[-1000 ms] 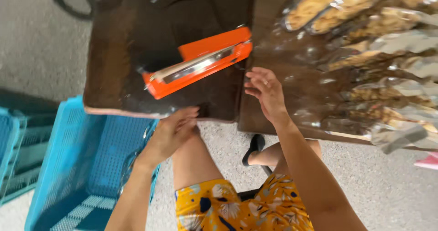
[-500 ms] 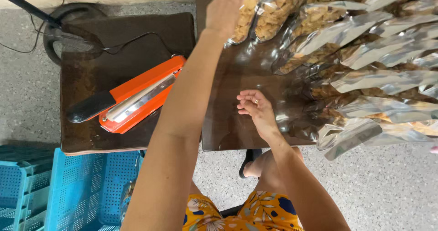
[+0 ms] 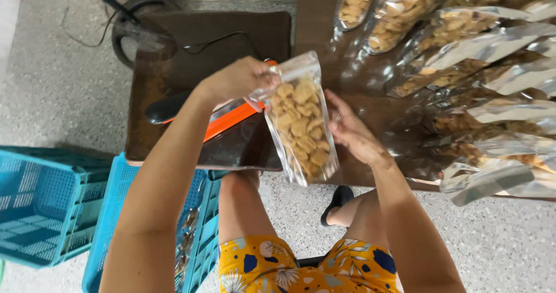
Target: The person repeatedly picks up clear plastic bags filled with snacks from a table, places them into an orange heat-sealing machine, and seals the top. After sealing, the person places the finished bags into a blue plastic basket. The process is repeated continuously for multiple bags.
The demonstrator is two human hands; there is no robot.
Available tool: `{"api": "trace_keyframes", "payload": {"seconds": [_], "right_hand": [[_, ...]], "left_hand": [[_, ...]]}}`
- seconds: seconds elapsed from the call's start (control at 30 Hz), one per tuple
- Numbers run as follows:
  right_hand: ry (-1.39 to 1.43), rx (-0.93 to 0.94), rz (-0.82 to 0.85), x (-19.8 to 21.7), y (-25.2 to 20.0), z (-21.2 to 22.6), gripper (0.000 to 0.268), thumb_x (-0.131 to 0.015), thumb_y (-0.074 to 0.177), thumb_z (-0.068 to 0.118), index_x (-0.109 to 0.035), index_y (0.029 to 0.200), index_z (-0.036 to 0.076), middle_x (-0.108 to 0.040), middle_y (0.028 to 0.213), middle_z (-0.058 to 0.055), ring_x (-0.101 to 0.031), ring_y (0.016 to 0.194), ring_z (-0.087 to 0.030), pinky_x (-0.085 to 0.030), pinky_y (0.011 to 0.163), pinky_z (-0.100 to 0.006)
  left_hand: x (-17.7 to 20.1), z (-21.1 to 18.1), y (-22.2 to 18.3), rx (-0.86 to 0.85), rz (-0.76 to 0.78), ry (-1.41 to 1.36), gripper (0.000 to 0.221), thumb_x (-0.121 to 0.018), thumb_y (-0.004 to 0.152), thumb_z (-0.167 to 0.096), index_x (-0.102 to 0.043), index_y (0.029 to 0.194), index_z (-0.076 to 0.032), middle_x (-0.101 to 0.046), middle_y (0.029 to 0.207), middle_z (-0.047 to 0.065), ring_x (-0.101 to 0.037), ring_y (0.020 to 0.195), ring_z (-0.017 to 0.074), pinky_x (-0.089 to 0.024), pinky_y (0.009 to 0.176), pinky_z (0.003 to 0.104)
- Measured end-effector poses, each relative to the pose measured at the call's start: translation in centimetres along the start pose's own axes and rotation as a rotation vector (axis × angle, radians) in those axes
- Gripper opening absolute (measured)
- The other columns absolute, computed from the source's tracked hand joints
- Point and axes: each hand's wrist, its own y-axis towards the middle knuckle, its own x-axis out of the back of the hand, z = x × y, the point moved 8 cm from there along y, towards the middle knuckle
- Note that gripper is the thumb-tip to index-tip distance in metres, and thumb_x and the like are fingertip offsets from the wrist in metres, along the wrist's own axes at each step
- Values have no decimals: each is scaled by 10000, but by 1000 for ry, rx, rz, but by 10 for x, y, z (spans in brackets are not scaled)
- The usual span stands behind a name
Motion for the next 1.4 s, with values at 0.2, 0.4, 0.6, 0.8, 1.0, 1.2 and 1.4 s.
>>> {"api": "trace_keyframes", "payload": {"seconds": [0.2, 0.4, 0.6, 0.8, 1.0, 1.2, 1.4], "right_hand": [[4, -146, 31, -66, -7, -41, 974, -796, 807, 318, -288, 1601, 74, -516, 1516, -159, -500, 1374, -265, -403, 1139, -406], [230, -316, 67, -115, 8, -63, 915, -788, 843, 312, -348, 1591, 22, -592, 1432, -177, -616, 1253, -259, -521, 1049, -399], [164, -528, -139, -137, 43, -81, 815, -750, 878, 262, -286, 1513, 50, -643, 1329, -207, -699, 1187, -311, -621, 933, -455], [235, -435, 40, -169, 63, -62, 672, -736, 880, 254, -439, 1451, 59, -673, 1276, -178, -738, 1043, -269, -659, 812, -448], [299, -485, -17, -171, 69, -62, 574, -689, 897, 229, -460, 1399, 73, -685, 1243, -168, -742, 1027, -297, -655, 766, -526], [363, -445, 29, -176, 73, -67, 567, -698, 931, 214, -467, 1415, 29, -688, 1251, -194, -743, 1044, -311, -662, 789, -497], [408, -439, 77, -184, 68, -61, 580, -699, 927, 219, -446, 1416, 35, -677, 1245, -204, -737, 1028, -332, -658, 751, -510]], "left_hand": [[-3, 54, -34, 109, -20, 95, 448, -472, 1081, -434, -736, 1118, -74, -712, 1076, 22, -726, 910, 236, -658, 655, 403], [108, 41, -91, -9, -856, 881, 277, -528, 1104, -323, -700, 1113, -106, -746, 992, 173, -712, 963, 406, -564, 793, 514], [134, 98, -76, 253, -893, 1127, 369, -519, 1031, -426, -697, 990, -105, -744, 886, 133, -719, 875, 365, -534, 752, 533], [130, 129, -83, 383, -843, 845, 476, -413, 1082, -480, -697, 1026, -102, -740, 914, 186, -721, 893, 416, -543, 799, 543], [122, 137, -85, 409, -827, 689, 496, -364, 1072, -485, -689, 1081, -111, -731, 984, 221, -698, 956, 453, -546, 851, 555], [118, 152, -87, 444, -820, 622, 486, -354, 1073, -492, -681, 1138, -138, -726, 1040, 222, -682, 1010, 455, -532, 894, 550], [115, 160, -86, 484, -794, 583, 480, -340, 1070, -485, -672, 1176, -155, -722, 1077, 209, -679, 1033, 444, -530, 913, 546]]}}
